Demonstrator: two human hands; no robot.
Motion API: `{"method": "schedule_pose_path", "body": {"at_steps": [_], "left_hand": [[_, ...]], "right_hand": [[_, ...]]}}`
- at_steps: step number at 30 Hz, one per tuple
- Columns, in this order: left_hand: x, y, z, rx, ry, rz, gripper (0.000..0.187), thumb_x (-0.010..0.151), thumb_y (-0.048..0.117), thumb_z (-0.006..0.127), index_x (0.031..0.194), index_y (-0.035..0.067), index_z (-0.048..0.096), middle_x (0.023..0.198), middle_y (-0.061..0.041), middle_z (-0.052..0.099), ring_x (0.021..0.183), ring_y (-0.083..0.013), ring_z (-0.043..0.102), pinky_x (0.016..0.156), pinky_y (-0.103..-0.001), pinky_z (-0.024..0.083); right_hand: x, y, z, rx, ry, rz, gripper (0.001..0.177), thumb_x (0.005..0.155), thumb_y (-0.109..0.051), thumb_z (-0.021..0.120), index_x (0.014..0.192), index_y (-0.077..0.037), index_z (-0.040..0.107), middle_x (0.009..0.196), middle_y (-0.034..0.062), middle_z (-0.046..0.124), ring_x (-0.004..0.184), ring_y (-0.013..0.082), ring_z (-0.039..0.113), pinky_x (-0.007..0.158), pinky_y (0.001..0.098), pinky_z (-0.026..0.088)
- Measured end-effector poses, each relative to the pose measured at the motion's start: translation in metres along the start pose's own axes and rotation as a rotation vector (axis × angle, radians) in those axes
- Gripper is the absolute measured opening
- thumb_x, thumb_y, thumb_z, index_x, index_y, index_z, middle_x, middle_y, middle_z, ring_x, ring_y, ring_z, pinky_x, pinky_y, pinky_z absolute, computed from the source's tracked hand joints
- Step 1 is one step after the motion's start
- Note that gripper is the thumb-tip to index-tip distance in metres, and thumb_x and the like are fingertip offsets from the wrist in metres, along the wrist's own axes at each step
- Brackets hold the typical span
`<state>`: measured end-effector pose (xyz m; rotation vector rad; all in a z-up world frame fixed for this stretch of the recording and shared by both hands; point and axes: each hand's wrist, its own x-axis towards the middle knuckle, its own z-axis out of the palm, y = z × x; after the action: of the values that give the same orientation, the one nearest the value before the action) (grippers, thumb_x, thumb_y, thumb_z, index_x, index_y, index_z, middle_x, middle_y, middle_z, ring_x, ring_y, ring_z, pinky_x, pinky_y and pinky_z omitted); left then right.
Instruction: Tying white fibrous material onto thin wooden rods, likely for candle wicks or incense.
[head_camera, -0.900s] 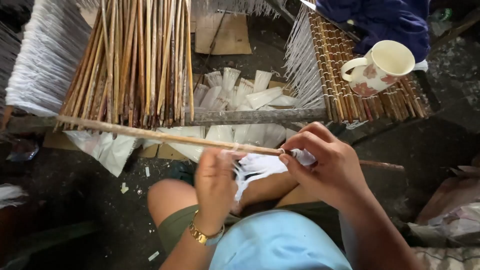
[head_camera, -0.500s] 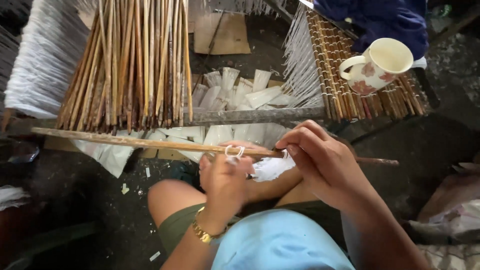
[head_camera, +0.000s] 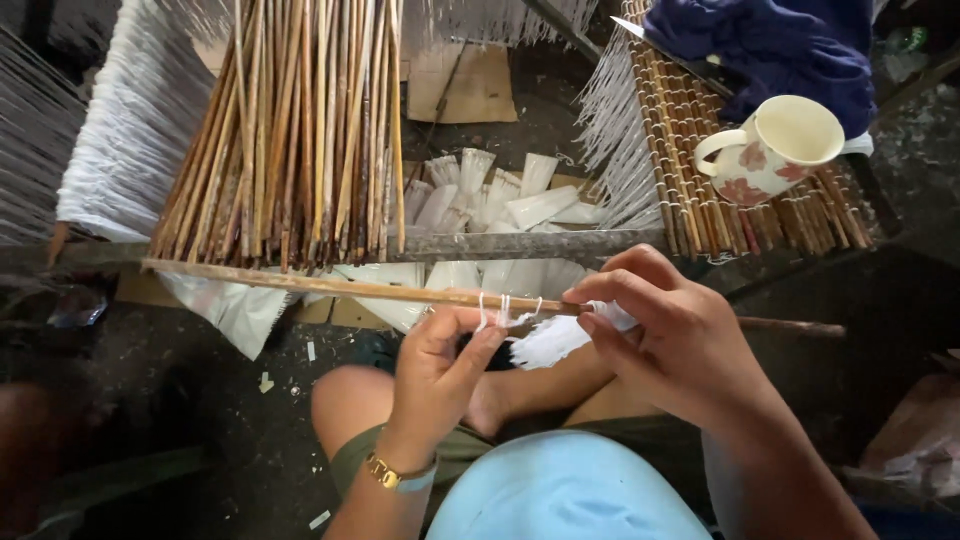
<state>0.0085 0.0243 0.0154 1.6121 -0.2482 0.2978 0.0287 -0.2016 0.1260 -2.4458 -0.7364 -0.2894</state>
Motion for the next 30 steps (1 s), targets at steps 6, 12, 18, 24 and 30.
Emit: {"method": "schedule_pose_path", "body": {"at_steps": [6, 12, 18, 24, 30], "left_hand": [[0.004, 0.0, -0.022, 0.038, 0.154, -0.01, 0.015, 0.1, 0.018, 0.064, 0.1, 0.009, 0.075, 0.093, -0.002, 0.074, 0.089, -0.0107, 0.066, 0.083, -0.026, 0.053], [0.008, 0.005, -0.008, -0.391, 0.02, -0.089, 0.008, 0.095, 0.002, 0.068, 0.101, 0.006, 0.063, 0.103, -0.015, 0.077, 0.1, -0.0238, 0.077, 0.09, -0.032, 0.064], [0.01, -0.009, 0.016, -0.919, -0.026, 0.031, 0.027, 0.112, 0.021, 0.04, 0.1, 0.007, 0.06, 0.099, -0.01, 0.069, 0.099, -0.0219, 0.066, 0.106, -0.05, 0.052], [0.019, -0.003, 0.044, -1.739, 0.073, -0.253, 0.04, 0.107, 0.036, 0.045, 0.075, 0.015, 0.057, 0.07, 0.004, 0.05, 0.065, -0.0111, 0.046, 0.062, -0.026, 0.041], [0.03, -0.012, 0.0, -1.702, 0.128, -0.021, 0.026, 0.11, 0.042, 0.044, 0.113, 0.023, 0.062, 0.083, 0.004, 0.044, 0.072, -0.0125, 0.039, 0.066, -0.026, 0.035]], "right_hand": [[-0.001, 0.006, 0.0, -0.008, -0.005, 0.031, 0.015, 0.095, -0.024, 0.066, 0.108, -0.024, 0.073, 0.102, -0.0016, 0.064, 0.067, 0.0111, 0.064, 0.055, 0.0282, 0.05], [0.001, 0.005, 0.004, 0.039, 0.045, 0.011, 0.016, 0.092, -0.018, 0.072, 0.108, -0.022, 0.073, 0.098, 0.0006, 0.061, 0.07, 0.0089, 0.061, 0.054, 0.0244, 0.05], [0.0, 0.009, 0.009, 0.196, 0.023, 0.019, 0.018, 0.095, -0.014, 0.068, 0.112, -0.018, 0.073, 0.101, 0.0014, 0.059, 0.063, 0.0084, 0.055, 0.056, 0.0232, 0.045], [-0.002, 0.005, 0.025, 0.031, 0.081, 0.033, 0.023, 0.098, -0.022, 0.064, 0.119, -0.024, 0.072, 0.107, 0.0022, 0.061, 0.066, 0.0121, 0.063, 0.061, 0.028, 0.05], [-0.018, 0.029, 0.019, -0.095, 0.193, 0.215, 0.025, 0.089, -0.02, 0.082, 0.112, -0.029, 0.079, 0.113, -0.0002, 0.061, 0.093, 0.01, 0.064, 0.077, 0.0255, 0.049]]}}
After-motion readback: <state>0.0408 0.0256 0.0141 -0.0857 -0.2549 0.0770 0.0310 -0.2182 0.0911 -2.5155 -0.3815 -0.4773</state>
